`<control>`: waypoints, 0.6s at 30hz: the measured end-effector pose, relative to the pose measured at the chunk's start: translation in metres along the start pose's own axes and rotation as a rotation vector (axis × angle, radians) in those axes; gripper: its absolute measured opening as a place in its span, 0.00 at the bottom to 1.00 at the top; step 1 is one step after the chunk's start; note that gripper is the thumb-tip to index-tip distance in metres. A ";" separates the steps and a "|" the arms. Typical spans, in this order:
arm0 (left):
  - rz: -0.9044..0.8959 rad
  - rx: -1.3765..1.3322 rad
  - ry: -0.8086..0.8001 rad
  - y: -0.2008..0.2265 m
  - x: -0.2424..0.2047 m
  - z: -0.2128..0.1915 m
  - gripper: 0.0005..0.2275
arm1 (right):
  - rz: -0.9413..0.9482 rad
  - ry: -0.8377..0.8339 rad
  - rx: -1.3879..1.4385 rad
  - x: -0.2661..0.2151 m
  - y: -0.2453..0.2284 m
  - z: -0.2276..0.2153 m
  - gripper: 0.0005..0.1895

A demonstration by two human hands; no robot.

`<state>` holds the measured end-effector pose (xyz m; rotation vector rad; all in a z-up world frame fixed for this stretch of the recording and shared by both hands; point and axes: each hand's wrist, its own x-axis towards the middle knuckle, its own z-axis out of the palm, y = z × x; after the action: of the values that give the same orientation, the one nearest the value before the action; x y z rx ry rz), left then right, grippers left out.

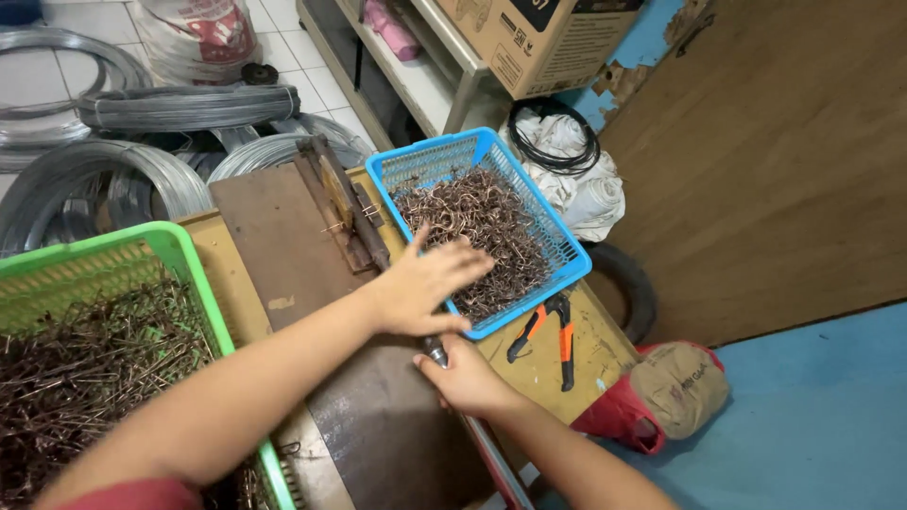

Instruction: Using a manual bending jig to shape small metal wire pieces into clips.

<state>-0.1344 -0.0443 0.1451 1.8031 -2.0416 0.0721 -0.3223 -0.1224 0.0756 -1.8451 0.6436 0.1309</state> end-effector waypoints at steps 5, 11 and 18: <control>0.138 0.035 -0.136 -0.013 0.003 0.038 0.41 | 0.064 -0.005 -0.179 -0.021 -0.050 0.001 0.11; 0.021 -0.007 -0.252 -0.010 0.008 0.034 0.41 | 0.104 -0.072 -0.369 -0.007 -0.038 -0.004 0.50; -0.034 -0.024 -0.322 -0.006 0.012 0.038 0.40 | 0.208 0.050 -0.385 -0.013 -0.055 0.007 0.21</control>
<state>-0.1393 -0.0679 0.1129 1.9364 -2.2117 -0.2689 -0.3044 -0.0985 0.1242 -2.1503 0.8926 0.3687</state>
